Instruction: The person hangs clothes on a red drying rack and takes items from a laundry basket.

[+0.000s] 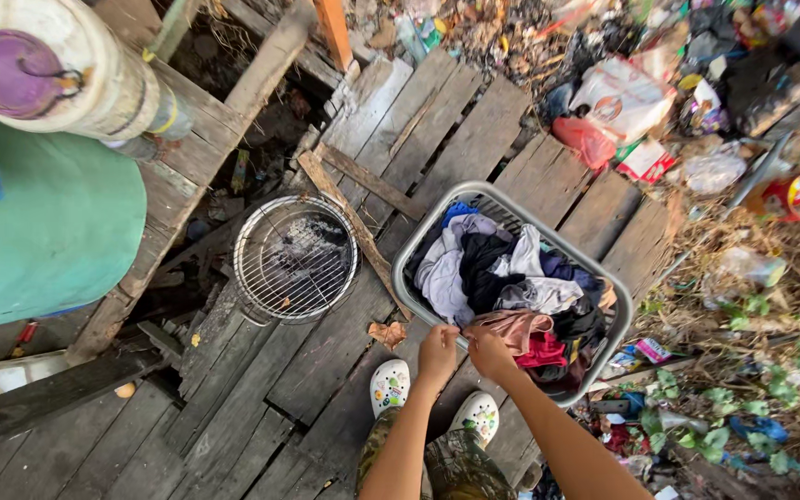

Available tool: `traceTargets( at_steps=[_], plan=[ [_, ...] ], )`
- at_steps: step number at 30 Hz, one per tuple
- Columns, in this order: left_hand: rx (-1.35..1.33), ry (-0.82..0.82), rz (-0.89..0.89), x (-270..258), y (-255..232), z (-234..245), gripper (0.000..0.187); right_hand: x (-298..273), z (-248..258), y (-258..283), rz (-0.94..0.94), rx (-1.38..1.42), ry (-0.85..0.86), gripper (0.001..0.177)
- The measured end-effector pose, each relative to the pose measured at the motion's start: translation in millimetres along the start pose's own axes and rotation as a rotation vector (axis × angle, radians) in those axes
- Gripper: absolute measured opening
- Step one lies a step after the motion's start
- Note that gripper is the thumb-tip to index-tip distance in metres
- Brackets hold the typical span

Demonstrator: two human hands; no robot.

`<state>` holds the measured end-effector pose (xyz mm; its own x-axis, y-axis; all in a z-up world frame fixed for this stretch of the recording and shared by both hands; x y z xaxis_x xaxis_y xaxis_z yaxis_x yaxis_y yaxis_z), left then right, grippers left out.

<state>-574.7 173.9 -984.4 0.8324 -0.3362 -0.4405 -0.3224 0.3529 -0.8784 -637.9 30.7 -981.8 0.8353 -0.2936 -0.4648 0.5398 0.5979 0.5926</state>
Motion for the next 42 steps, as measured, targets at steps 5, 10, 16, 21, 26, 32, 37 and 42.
traceTargets(
  at_steps=[5,10,16,21,26,32,37,42],
  plan=[
    [-0.011,0.035,-0.016,54,26,26,0.020,68,-44,-17,0.030,-0.177,0.064,0.035],
    [-0.035,0.036,-0.049,87,36,36,0.020,137,-61,-12,0.156,-0.437,0.019,0.038],
    [-0.045,0.098,0.039,96,46,26,0.024,179,-32,15,0.370,-1.141,-0.103,0.052],
    [-0.064,0.097,-0.004,99,76,5,0.025,176,15,-9,0.049,-0.802,-0.155,0.021],
    [-0.313,0.187,0.301,85,96,-42,0.040,96,46,35,0.339,-0.321,-0.377,0.012],
    [-0.658,0.377,0.881,46,45,-70,0.065,-26,75,83,0.301,-0.139,-0.514,0.025],
    [-0.676,0.431,0.848,30,10,-79,0.076,-59,102,82,0.093,0.006,-0.676,0.031],
    [-0.515,0.371,0.886,30,0,-80,0.077,-84,132,92,0.101,-0.069,-0.899,0.032]
  ],
)
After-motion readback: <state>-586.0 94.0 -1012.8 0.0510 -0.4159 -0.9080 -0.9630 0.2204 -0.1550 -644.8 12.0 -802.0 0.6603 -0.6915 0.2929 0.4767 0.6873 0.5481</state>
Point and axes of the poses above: each hand's wrist, its own x-axis towards the middle knuckle, its own z-axis out of the back of the hand, y = z × x, the point moved 4 cm from there along x, towards the middle knuckle, and after that the axes turned 2 degrees about -x, right-handed, at the moved point
